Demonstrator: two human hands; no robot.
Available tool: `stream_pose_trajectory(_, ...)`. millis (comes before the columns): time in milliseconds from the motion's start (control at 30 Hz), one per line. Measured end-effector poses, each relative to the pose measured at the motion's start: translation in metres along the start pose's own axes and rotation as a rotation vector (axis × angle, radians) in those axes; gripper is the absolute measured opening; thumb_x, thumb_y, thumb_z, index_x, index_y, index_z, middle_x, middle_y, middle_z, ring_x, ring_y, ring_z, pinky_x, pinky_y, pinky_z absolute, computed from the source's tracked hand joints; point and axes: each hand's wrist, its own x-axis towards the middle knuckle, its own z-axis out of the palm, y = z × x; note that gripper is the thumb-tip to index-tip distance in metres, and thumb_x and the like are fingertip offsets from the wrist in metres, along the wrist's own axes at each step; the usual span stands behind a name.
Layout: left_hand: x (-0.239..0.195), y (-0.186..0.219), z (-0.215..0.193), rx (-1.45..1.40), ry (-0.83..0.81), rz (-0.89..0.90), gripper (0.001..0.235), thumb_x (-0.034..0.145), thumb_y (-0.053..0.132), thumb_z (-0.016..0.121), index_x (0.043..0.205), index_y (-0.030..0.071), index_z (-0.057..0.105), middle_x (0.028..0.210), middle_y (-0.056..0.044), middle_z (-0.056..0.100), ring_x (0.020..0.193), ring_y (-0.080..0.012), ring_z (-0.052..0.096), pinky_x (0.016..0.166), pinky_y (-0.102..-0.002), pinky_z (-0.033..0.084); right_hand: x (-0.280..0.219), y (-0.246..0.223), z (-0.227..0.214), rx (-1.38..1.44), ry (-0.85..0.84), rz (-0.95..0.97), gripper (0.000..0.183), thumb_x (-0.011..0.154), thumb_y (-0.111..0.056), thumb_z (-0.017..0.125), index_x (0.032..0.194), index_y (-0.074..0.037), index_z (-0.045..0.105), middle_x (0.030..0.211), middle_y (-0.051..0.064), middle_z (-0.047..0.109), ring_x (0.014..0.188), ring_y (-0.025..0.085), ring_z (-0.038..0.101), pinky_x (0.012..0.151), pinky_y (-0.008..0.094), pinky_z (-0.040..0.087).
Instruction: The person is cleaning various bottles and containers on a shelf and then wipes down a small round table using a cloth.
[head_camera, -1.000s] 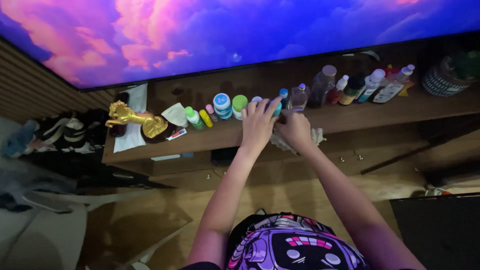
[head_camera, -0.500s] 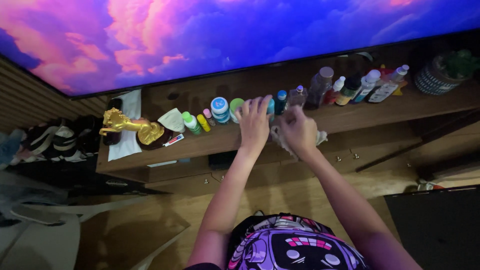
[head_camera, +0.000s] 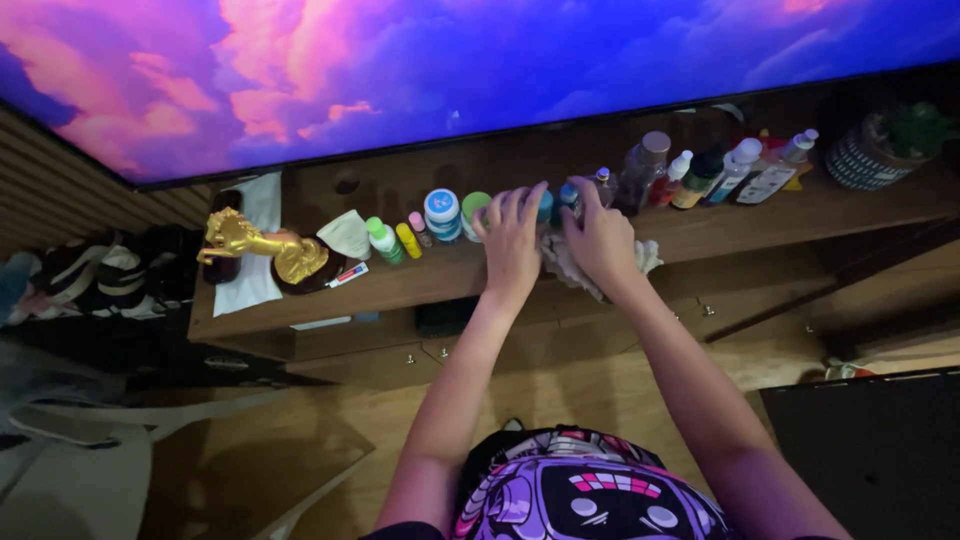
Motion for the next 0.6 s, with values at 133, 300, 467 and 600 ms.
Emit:
stream_pose_trajectory(133, -0.010, 0.010, 0.005, 0.024, 0.120, 0.000, 0.066, 0.094, 0.008, 0.065, 0.153, 0.023, 0.041, 0.141, -0.007, 0.049, 0.133, -0.0294, 0.042, 0.103, -0.057, 0.032, -0.008, 0.009, 0.005, -0.049, -0.001, 0.048, 0.034, 0.103, -0.050, 0.056, 0.127, -0.026, 0.051, 0.075, 0.020, 0.071, 0.080, 0.048, 0.073, 0.073, 0.058, 0.057)
stream_pose_trajectory(300, -0.024, 0.041, -0.021, -0.280, 0.206, 0.056, 0.039, 0.110, 0.022, 0.044, 0.148, 0.020, 0.048, 0.133, -0.006, 0.055, 0.121, -0.0286, 0.052, 0.103, -0.045, 0.036, -0.037, -0.001, -0.060, 0.126, -0.031, 0.043, 0.035, 0.098, -0.049, 0.065, 0.120, -0.023, 0.057, 0.078, 0.014, 0.074, 0.085, 0.040, 0.074, 0.076, 0.054, 0.057)
stream_pose_trajectory(467, -0.035, 0.091, -0.027, -1.265, -0.188, -0.189, 0.031, 0.110, 0.034, 0.053, 0.129, 0.013, 0.065, 0.120, -0.013, 0.067, 0.119, -0.0244, 0.060, 0.108, -0.044, 0.043, -0.059, 0.014, -0.138, 0.640, -0.171, 0.046, 0.033, 0.089, -0.028, 0.078, 0.119, -0.016, 0.068, 0.082, 0.006, 0.076, 0.082, 0.017, 0.071, 0.083, 0.037, 0.058)
stream_pose_trajectory(600, -0.035, 0.138, -0.001, -1.785, -0.332, -0.541, 0.043, 0.106, 0.047, 0.058, 0.128, 0.012, 0.069, 0.110, -0.007, 0.070, 0.096, -0.0179, 0.067, 0.082, -0.034, 0.052, -0.067, 0.060, -0.181, 0.691, 0.264, -0.031, 0.013, 0.098, -0.021, 0.077, 0.107, -0.013, 0.076, 0.087, 0.008, 0.071, 0.087, 0.020, 0.065, 0.090, 0.037, 0.053)
